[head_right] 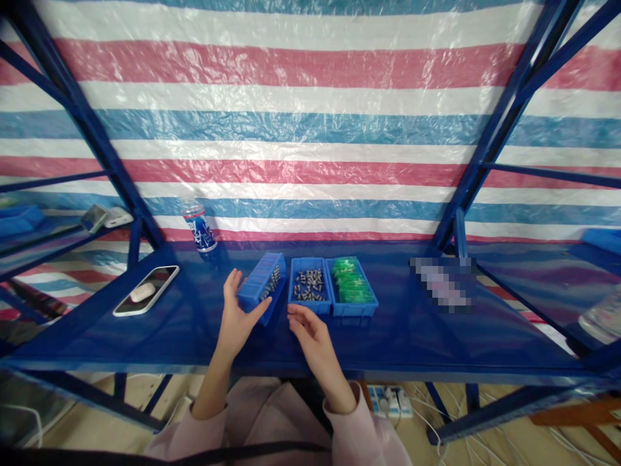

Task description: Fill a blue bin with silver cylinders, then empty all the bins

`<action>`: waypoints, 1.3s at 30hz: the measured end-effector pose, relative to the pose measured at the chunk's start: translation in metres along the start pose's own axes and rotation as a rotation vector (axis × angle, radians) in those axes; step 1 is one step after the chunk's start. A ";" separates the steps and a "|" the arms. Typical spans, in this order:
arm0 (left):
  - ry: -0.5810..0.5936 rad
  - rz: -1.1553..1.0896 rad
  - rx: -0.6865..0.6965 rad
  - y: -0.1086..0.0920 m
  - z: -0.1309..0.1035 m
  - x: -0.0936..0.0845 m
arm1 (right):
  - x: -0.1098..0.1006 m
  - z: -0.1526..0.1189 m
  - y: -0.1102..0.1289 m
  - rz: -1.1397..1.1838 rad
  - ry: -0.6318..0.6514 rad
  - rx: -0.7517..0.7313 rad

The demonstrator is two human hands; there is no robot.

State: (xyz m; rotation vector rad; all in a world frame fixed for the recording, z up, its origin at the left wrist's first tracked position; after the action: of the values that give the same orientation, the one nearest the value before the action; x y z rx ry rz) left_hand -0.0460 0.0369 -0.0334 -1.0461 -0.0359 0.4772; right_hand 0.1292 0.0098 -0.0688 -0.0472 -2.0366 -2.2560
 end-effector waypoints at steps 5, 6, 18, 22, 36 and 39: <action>-0.027 -0.003 -0.104 -0.001 -0.003 0.002 | 0.043 0.005 -0.025 0.285 0.016 0.149; -0.042 0.009 -0.112 -0.002 -0.004 0.002 | 0.049 0.007 -0.030 0.329 0.009 0.179; -0.156 0.042 -0.089 -0.008 -0.010 0.001 | 0.076 0.027 -0.031 0.757 -0.240 0.268; -0.207 -0.002 -0.074 -0.007 -0.011 0.005 | 0.077 0.029 -0.029 0.821 -0.259 0.267; -0.307 -0.159 -0.212 -0.002 -0.019 0.009 | 0.076 0.031 -0.038 0.826 -0.309 0.193; -0.305 -0.112 -0.186 -0.003 -0.023 0.012 | 0.078 0.030 -0.034 0.834 -0.286 0.218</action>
State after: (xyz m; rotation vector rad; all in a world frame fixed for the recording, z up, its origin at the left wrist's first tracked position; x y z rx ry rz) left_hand -0.0284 0.0213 -0.0447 -1.1385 -0.4143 0.5350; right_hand 0.0470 0.0383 -0.0927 -1.0341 -1.8482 -1.5577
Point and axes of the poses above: each hand's wrist, its own z-axis towards the middle knuckle, its own x-axis out of the palm, y = z × x, the point moved 4 cm from there along z, towards the middle knuckle, and after that the axes turned 3 degrees about x, right-handed, at the moved point
